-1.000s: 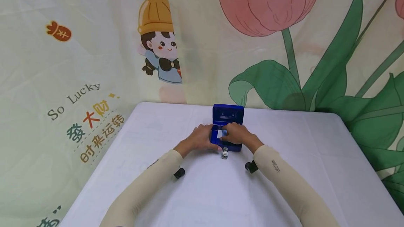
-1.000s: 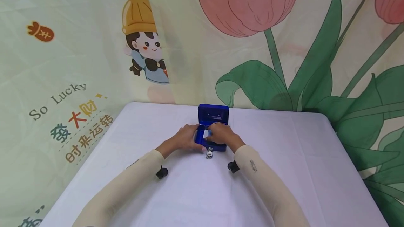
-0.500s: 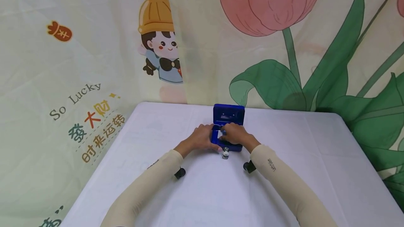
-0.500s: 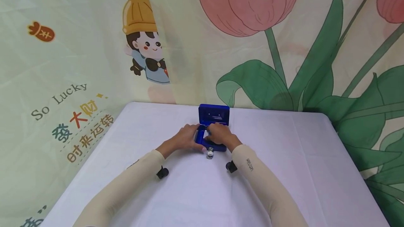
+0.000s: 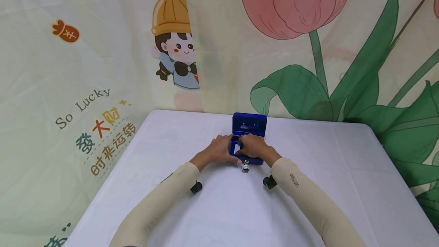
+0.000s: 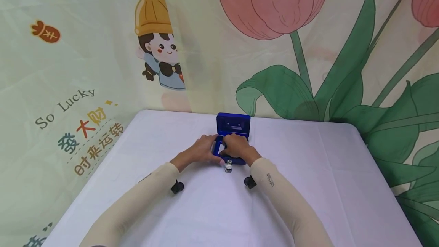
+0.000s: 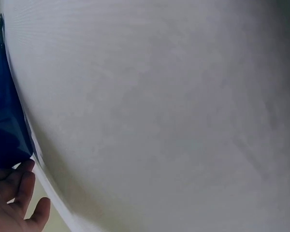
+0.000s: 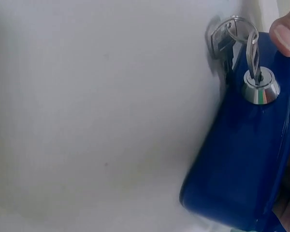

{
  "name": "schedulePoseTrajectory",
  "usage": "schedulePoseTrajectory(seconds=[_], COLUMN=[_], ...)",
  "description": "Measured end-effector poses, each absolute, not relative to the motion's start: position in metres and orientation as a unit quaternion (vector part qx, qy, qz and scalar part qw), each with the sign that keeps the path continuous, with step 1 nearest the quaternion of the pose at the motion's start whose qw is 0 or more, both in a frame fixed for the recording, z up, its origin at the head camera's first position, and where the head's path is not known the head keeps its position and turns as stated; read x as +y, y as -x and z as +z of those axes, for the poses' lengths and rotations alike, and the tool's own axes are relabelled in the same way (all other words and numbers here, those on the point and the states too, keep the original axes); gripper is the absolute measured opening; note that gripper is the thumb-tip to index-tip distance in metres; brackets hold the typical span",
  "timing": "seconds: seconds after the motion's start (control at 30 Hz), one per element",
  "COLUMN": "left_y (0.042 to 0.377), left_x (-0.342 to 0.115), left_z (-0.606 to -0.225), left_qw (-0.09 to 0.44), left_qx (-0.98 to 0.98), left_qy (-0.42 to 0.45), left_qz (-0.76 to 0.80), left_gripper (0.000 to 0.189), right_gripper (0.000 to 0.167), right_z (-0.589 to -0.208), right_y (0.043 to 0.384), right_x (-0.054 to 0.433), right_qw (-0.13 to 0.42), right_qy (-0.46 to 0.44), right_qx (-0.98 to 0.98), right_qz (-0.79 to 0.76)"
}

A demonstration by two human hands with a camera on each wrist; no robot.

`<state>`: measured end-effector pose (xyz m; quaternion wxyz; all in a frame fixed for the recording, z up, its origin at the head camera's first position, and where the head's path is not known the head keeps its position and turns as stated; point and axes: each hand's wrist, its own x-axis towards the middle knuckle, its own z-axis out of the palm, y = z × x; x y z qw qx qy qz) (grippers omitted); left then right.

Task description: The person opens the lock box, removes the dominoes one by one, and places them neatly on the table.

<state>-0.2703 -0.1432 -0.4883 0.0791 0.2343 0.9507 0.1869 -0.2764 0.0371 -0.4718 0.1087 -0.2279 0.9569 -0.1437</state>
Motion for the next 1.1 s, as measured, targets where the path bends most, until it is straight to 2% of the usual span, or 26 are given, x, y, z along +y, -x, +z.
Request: schedulePoseTrajectory(seconds=[0.53, 0.87, 1.1], left_y=[0.269, 0.268, 0.269], left_x=[-0.144, -0.143, -0.144], left_z=[-0.485, -0.484, -0.484], left_qw=[0.084, 0.090, 0.087], left_qx=[0.939, 0.938, 0.939], left_qy=[-0.263, -0.261, -0.262], left_qz=[0.206, 0.209, 0.204], left_gripper=[0.104, 0.099, 0.098], right_gripper=[0.051, 0.039, 0.039], right_z=[-0.474, -0.477, -0.478], right_y=[0.277, 0.277, 0.278], right_x=[0.028, 0.023, 0.021], right_qw=[0.101, 0.114, 0.116], right_qy=[0.248, 0.254, 0.253], right_qx=[0.951, 0.944, 0.944], right_qz=[-0.151, -0.176, -0.174])
